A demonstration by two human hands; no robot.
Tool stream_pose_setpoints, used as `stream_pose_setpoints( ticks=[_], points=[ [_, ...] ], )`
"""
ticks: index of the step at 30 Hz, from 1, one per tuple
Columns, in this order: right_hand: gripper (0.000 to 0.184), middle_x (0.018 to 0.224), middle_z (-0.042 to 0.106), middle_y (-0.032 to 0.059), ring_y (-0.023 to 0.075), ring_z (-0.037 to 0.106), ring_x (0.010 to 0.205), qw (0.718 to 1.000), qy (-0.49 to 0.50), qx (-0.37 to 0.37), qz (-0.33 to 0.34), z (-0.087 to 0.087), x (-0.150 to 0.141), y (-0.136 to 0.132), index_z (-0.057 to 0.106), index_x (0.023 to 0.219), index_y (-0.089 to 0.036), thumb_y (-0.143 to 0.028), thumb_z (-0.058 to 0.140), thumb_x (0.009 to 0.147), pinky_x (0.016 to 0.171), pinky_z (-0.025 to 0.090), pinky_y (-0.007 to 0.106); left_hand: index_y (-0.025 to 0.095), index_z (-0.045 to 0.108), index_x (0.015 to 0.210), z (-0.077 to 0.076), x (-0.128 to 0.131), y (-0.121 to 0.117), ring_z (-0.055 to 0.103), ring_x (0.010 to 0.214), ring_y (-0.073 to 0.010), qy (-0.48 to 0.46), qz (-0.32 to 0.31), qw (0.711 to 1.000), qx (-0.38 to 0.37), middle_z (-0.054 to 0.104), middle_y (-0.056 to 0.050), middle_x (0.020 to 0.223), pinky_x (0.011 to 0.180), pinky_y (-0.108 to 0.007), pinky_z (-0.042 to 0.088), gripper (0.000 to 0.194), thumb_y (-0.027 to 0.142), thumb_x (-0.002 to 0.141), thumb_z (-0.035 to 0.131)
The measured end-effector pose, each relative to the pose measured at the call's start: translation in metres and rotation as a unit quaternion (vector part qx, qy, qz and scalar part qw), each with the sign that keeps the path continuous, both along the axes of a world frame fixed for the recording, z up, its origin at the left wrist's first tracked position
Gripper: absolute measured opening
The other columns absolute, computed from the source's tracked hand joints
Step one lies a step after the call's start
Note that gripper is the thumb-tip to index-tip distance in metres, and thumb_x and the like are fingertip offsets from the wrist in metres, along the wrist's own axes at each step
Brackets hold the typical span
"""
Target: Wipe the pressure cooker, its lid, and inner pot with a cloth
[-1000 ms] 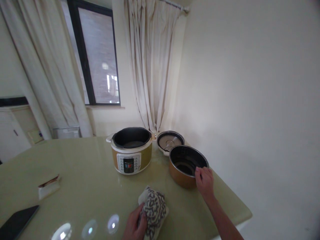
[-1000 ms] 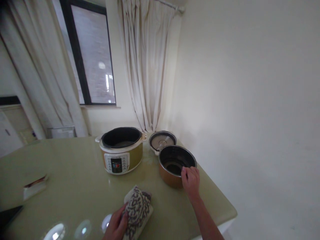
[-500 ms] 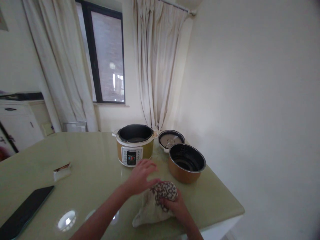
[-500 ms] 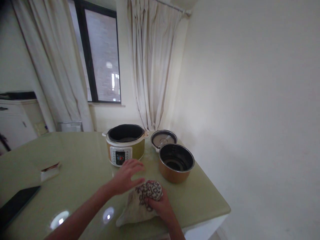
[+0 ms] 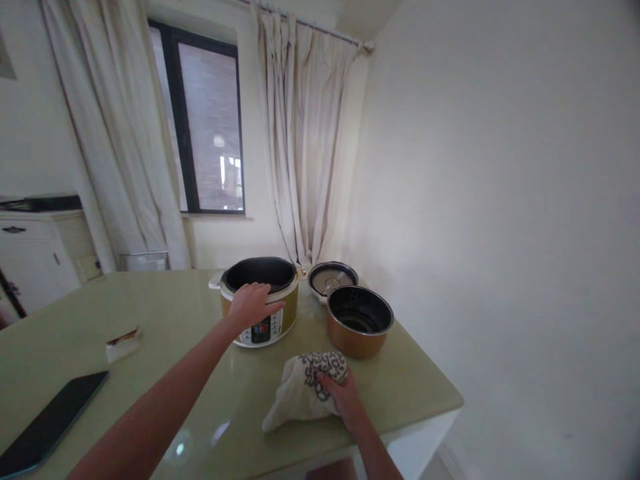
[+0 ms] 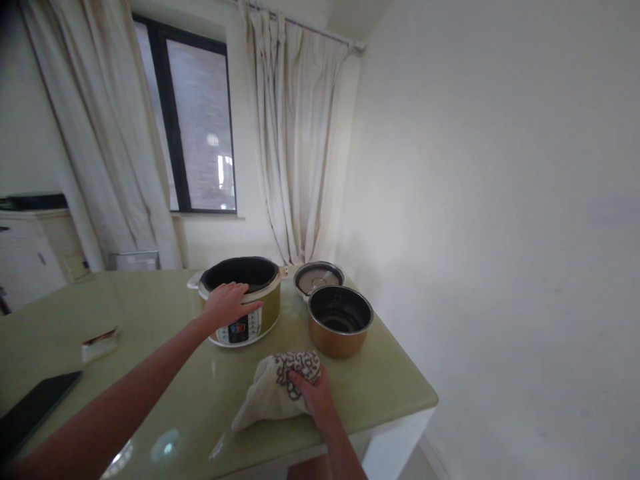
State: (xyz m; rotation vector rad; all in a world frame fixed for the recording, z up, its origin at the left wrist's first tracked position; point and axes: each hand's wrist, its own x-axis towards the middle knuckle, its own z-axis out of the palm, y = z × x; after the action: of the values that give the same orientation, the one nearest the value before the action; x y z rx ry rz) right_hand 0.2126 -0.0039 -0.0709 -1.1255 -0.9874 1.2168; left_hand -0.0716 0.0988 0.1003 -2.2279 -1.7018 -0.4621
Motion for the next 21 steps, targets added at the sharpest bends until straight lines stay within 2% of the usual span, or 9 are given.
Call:
stream_pose_setpoints(
  ticks=[3, 7, 10, 15, 17, 19, 21],
  points=[
    [0.061, 0.107, 0.081, 0.0091, 0.0357, 0.073, 0.110, 0.999, 0.023, -0.017, -0.031, 0.005, 0.002, -0.003, 0.078, 0.102, -0.020, -0.055, 0.096, 0.055, 0.103, 0.055, 0.049, 0.018, 0.070, 0.093, -0.005, 0.006, -0.029, 0.070, 0.097, -0.0338, -0.030, 0.012, 0.999, 0.024, 0.075, -0.014, 0.094, 0.083, -0.041, 0.045, 0.056, 0.072, 0.093, 0.054],
    [0.071, 0.106, 0.081, 0.0093, 0.0371, 0.074, 0.107, 0.992, 0.113, -0.041, -0.029, 0.005, 0.006, -0.003, 0.075, 0.106, -0.019, -0.058, 0.097, 0.052, 0.096, 0.059, 0.050, 0.021, 0.068, 0.083, -0.013, 0.005, -0.062, 0.070, 0.090, -0.0308, -0.044, 0.006, 0.998, 0.042, 0.073, -0.011, 0.085, 0.078, -0.038, 0.046, 0.054, 0.073, 0.090, 0.057],
    [0.073, 0.102, 0.082, 0.0098, 0.0383, 0.076, 0.102, 0.986, 0.153, -0.057, -0.026, 0.002, 0.008, -0.001, 0.074, 0.106, -0.019, -0.056, 0.099, 0.048, 0.093, 0.060, 0.052, 0.022, 0.068, 0.079, -0.019, 0.001, -0.080, 0.069, 0.085, -0.0286, -0.054, -0.021, 0.996, 0.068, 0.073, -0.009, 0.082, 0.076, -0.037, 0.046, 0.052, 0.073, 0.088, 0.061],
    [0.063, 0.101, 0.082, 0.0129, 0.0420, 0.075, 0.106, 0.983, 0.169, -0.073, -0.001, 0.003, 0.012, -0.006, 0.077, 0.095, -0.018, -0.055, 0.097, 0.049, 0.095, 0.059, 0.055, 0.023, 0.069, 0.079, -0.025, -0.007, -0.101, 0.068, 0.080, -0.0247, -0.063, -0.092, 0.989, 0.097, 0.073, -0.005, 0.079, 0.073, -0.037, 0.046, 0.045, 0.068, 0.082, 0.071],
    [0.061, 0.094, 0.082, 0.0145, 0.0452, 0.075, 0.106, 0.978, 0.181, -0.098, 0.024, 0.010, 0.016, -0.014, 0.079, 0.088, -0.017, -0.063, 0.092, 0.049, 0.095, 0.058, 0.059, 0.024, 0.068, 0.080, -0.025, -0.009, -0.107, 0.067, 0.078, -0.0235, -0.070, -0.122, 0.985, 0.103, 0.071, -0.003, 0.076, 0.072, -0.037, 0.046, 0.043, 0.066, 0.081, 0.073],
    [0.061, 0.081, 0.080, 0.0156, 0.0481, 0.075, 0.102, 0.979, 0.173, -0.100, 0.035, 0.026, 0.019, -0.020, 0.079, 0.078, -0.018, -0.070, 0.088, 0.047, 0.093, 0.058, 0.062, 0.024, 0.068, 0.080, -0.025, -0.010, -0.110, 0.066, 0.077, -0.0226, -0.073, -0.140, 0.982, 0.106, 0.070, -0.002, 0.075, 0.070, -0.037, 0.045, 0.041, 0.065, 0.083, 0.072],
    [0.059, 0.075, 0.078, 0.0162, 0.0479, 0.075, 0.097, 0.992, 0.123, -0.026, -0.016, 0.053, 0.020, -0.022, 0.078, 0.073, -0.018, -0.072, 0.084, 0.052, 0.091, 0.058, 0.063, 0.024, 0.068, 0.083, -0.026, -0.010, -0.111, 0.066, 0.076, -0.0225, -0.070, -0.144, 0.981, 0.107, 0.070, -0.003, 0.076, 0.070, -0.038, 0.045, 0.039, 0.063, 0.088, 0.068]
  ],
)
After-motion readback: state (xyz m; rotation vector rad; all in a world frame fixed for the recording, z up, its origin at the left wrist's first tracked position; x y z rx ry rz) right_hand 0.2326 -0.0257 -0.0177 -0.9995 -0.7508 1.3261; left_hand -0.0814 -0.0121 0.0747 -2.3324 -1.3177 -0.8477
